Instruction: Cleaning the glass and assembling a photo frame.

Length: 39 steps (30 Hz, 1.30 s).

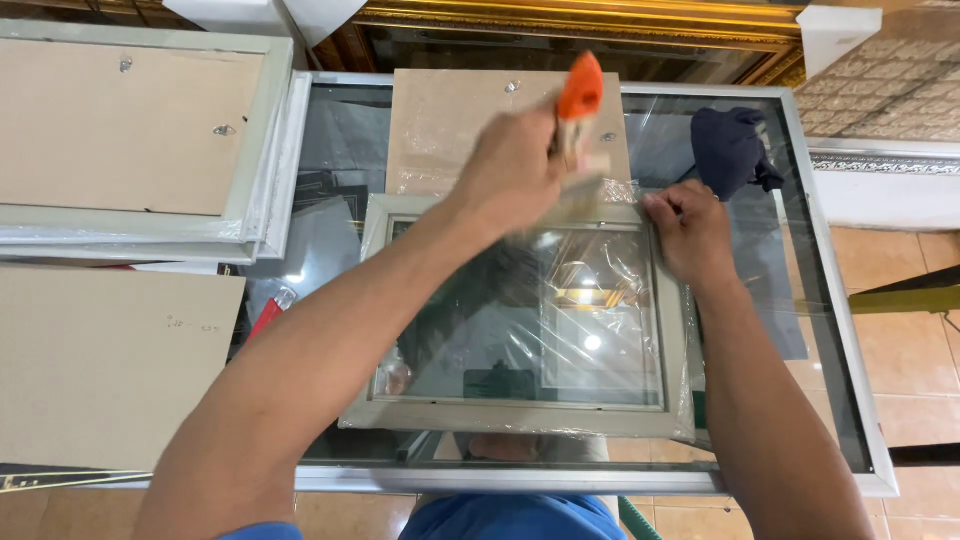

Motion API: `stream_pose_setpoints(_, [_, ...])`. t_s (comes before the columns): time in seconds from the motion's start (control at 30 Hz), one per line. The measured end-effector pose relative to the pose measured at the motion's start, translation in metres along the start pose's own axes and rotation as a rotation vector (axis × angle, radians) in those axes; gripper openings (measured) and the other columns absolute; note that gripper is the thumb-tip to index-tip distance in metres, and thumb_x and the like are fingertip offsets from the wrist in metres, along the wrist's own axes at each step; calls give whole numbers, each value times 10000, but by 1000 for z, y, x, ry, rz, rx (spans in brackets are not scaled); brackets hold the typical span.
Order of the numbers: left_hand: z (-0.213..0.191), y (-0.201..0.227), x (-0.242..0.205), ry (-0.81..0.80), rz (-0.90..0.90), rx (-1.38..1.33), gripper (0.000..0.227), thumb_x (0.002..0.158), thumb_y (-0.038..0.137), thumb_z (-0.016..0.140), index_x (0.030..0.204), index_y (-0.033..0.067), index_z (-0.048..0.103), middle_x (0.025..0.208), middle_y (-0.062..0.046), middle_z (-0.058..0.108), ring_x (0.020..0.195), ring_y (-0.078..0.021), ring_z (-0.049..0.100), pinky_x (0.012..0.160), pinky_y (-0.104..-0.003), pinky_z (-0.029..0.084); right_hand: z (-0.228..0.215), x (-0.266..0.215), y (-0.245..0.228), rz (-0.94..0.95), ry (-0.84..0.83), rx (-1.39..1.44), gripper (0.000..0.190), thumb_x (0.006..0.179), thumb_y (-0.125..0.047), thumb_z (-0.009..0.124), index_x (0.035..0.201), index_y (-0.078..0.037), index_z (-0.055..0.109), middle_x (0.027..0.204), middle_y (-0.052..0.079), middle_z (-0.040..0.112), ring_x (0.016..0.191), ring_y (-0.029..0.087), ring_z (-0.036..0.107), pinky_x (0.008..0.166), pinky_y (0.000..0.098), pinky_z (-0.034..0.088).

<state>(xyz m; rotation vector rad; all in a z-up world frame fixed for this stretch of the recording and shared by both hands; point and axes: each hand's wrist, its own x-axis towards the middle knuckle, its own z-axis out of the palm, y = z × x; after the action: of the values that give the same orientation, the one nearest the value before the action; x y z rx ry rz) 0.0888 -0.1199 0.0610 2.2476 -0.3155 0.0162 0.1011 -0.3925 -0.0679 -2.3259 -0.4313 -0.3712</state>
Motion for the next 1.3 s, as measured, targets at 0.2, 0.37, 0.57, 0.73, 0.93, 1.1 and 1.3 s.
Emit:
stream_pose_setpoints(0.2, [-21,59,-32,-224,-103,-128,381,911,130,698,1277,64,611,1027,-106,751,616,-146,663,541,-205,592,1,0,-2,-7,39,10,167,1029,-85,646,967,22,758,869,129,634,749,259,554,677,356,452])
stream_pose_setpoints(0.37, [29,52,-46,-570,-104,-93,245,868,197,771,1065,77,690,907,-64,749,676,-157,687,641,-260,583,0,1,-3,65,25,75,157,1033,-43,603,971,41,720,817,109,602,675,186,494,590,328,415])
stream_pose_setpoints(0.57, [34,27,15,174,235,-44,431,946,175,707,1339,98,549,768,-56,741,462,-151,654,414,-248,547,-1,2,2,193,64,253,318,1138,-173,474,1085,7,731,837,53,641,718,138,532,684,275,457])
stream_pose_setpoints(0.73, [43,53,-41,-302,79,-311,353,900,233,718,1196,58,638,1018,-181,764,963,-363,765,848,-486,631,4,1,31,52,89,183,417,1182,-181,317,1046,54,634,867,346,596,880,289,565,763,513,473])
stream_pose_setpoints(0.93, [64,22,-5,-296,34,-223,387,889,257,738,1173,4,666,1028,-199,759,994,-402,755,839,-502,624,2,3,18,138,148,329,533,1215,-307,299,1063,-89,762,753,68,682,771,132,634,750,273,450])
stream_pose_setpoints(1.1, [23,44,-6,305,400,-18,192,904,82,710,1054,133,601,843,-21,652,597,-146,633,607,-346,543,-6,5,3,-6,233,443,485,1153,-339,407,1376,73,530,1284,182,580,1086,250,550,972,367,466])
stream_pose_setpoints(1.3, [31,43,-54,229,570,-84,315,864,181,802,1114,91,633,782,-3,678,671,-153,636,606,-303,487,-40,-27,-87,-100,-133,503,257,857,114,688,1097,26,656,1004,103,705,866,172,643,779,277,524])
